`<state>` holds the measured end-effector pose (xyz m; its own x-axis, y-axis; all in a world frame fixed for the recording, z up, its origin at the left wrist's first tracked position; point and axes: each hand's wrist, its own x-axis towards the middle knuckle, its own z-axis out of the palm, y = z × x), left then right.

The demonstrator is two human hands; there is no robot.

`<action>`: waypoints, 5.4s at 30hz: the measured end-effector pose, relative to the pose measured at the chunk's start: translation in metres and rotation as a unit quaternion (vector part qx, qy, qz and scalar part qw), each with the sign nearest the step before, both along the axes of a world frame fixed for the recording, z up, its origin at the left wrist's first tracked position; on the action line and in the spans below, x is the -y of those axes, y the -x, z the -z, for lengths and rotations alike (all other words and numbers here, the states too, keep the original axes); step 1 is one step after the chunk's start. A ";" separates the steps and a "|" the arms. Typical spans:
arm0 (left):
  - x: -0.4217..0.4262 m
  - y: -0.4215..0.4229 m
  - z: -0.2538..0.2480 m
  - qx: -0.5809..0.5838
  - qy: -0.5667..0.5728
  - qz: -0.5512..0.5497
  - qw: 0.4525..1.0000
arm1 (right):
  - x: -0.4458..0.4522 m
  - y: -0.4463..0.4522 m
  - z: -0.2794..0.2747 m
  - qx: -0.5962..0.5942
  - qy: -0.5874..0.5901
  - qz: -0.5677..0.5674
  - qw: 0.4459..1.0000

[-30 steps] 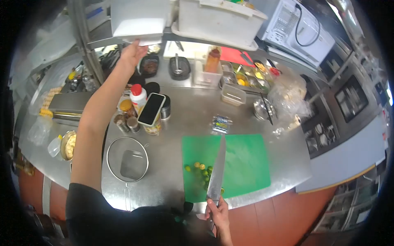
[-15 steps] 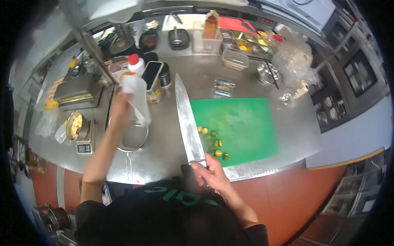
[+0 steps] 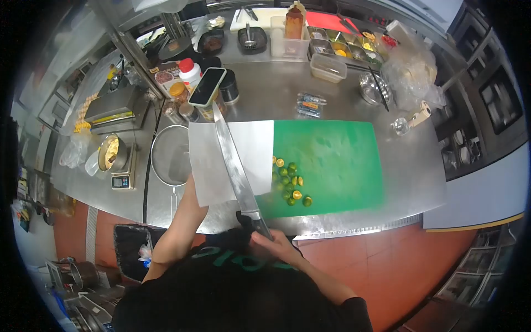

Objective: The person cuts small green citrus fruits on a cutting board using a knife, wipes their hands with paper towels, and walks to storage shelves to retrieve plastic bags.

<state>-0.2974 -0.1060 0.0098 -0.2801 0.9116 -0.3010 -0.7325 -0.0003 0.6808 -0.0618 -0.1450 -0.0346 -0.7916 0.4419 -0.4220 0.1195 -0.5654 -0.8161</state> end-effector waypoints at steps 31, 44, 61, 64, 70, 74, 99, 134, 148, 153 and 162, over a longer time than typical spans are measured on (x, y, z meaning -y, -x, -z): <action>0.031 0.084 0.036 -0.161 0.114 0.036 0.980 | -0.056 -0.024 -0.057 0.060 0.025 0.063 0.996; 0.049 0.140 -0.037 -0.112 -0.036 -0.267 0.957 | -0.091 -0.070 -0.036 0.279 -0.112 0.144 0.943; 0.532 0.314 0.199 -0.014 0.266 -0.584 0.767 | -0.186 -0.092 0.044 0.509 -0.690 0.104 0.503; 0.537 0.323 0.201 -0.129 0.469 -0.625 0.610 | -0.178 -0.076 0.038 0.448 -0.752 0.145 0.462; 0.428 0.371 0.199 -0.293 0.670 -0.555 0.396 | -0.162 0.073 -0.091 0.247 -0.759 0.229 0.557; 0.328 0.366 0.142 -0.424 0.400 -0.583 0.566 | -0.187 0.126 -0.190 0.206 -0.811 0.244 0.489; 0.260 0.228 0.107 -0.392 0.160 -0.489 0.762 | -0.237 0.376 -0.377 -0.200 -0.672 0.459 0.545; 0.313 0.237 0.090 -0.216 0.158 -0.523 0.809 | -0.228 0.475 -0.579 -0.273 -0.760 0.496 0.321; 0.441 0.019 0.076 -0.053 0.345 -0.609 0.712 | 0.146 0.459 -0.259 -0.310 -0.725 0.282 0.546; 0.549 -0.027 0.120 0.020 0.412 -0.640 0.648 | 0.315 0.498 -0.029 -0.300 -0.341 -0.066 0.889; 0.792 -0.056 0.195 0.113 0.484 -0.669 0.553 | 0.352 0.519 0.358 0.234 -0.449 -0.494 0.706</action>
<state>-0.2419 -0.8976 -0.1848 -0.3643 -0.6837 -0.6323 -0.5844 -0.3608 0.7268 -0.5811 -0.4973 -0.3921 -0.7673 0.0272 -0.6407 0.4695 0.7044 -0.5323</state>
